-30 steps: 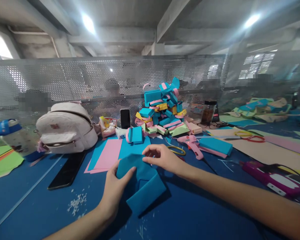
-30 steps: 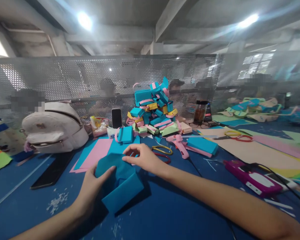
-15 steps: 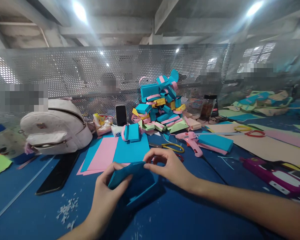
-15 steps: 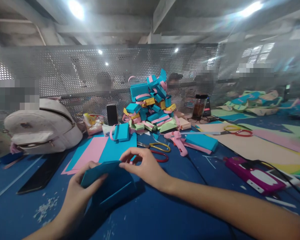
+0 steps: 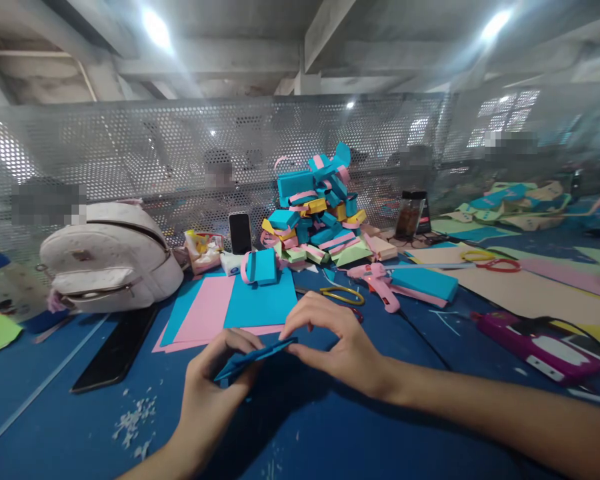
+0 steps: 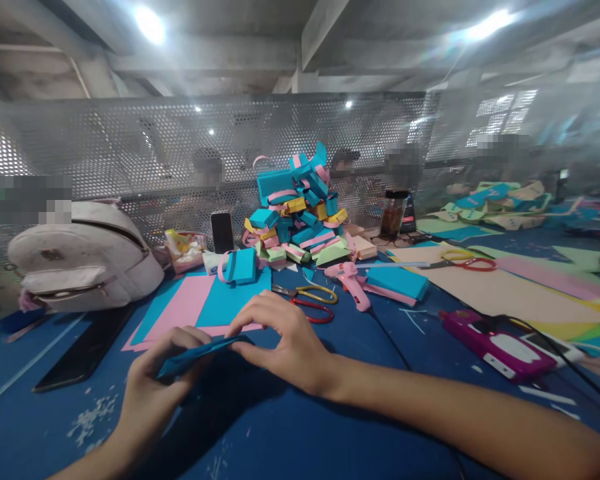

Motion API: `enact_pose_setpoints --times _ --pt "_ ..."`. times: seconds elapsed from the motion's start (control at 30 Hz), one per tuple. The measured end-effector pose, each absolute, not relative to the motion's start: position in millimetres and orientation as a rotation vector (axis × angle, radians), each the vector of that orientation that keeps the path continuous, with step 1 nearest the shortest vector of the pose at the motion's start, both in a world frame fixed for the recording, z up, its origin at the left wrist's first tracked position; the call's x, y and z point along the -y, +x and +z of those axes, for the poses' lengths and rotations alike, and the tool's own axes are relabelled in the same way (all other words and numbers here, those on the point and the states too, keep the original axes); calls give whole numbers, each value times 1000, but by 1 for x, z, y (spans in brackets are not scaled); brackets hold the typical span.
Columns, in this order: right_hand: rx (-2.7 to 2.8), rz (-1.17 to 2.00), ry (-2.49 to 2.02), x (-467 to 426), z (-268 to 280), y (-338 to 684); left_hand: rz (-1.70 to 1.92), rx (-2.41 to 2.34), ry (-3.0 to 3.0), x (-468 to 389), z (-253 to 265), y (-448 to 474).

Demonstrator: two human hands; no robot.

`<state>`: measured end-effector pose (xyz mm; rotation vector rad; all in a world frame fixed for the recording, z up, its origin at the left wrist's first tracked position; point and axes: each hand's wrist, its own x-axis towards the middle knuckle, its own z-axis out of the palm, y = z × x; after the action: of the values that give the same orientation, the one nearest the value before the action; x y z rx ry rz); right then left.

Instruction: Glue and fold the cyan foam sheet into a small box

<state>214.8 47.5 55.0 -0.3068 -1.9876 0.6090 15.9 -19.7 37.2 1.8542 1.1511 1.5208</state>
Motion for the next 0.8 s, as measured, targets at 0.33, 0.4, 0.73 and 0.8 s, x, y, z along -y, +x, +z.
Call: enact_pose_setpoints --times 0.33,0.4,0.73,0.8 --pt "1991 531 -216 -44 57 215 1527 -1096 1950 21 39 15" --pt "1995 532 -214 -45 57 215 1534 -1094 1955 21 40 16" --pt "1992 542 -207 -45 57 215 1527 -1106 1995 20 41 15" --pt "1994 545 -211 -44 57 215 1522 -1101 2002 20 41 14"
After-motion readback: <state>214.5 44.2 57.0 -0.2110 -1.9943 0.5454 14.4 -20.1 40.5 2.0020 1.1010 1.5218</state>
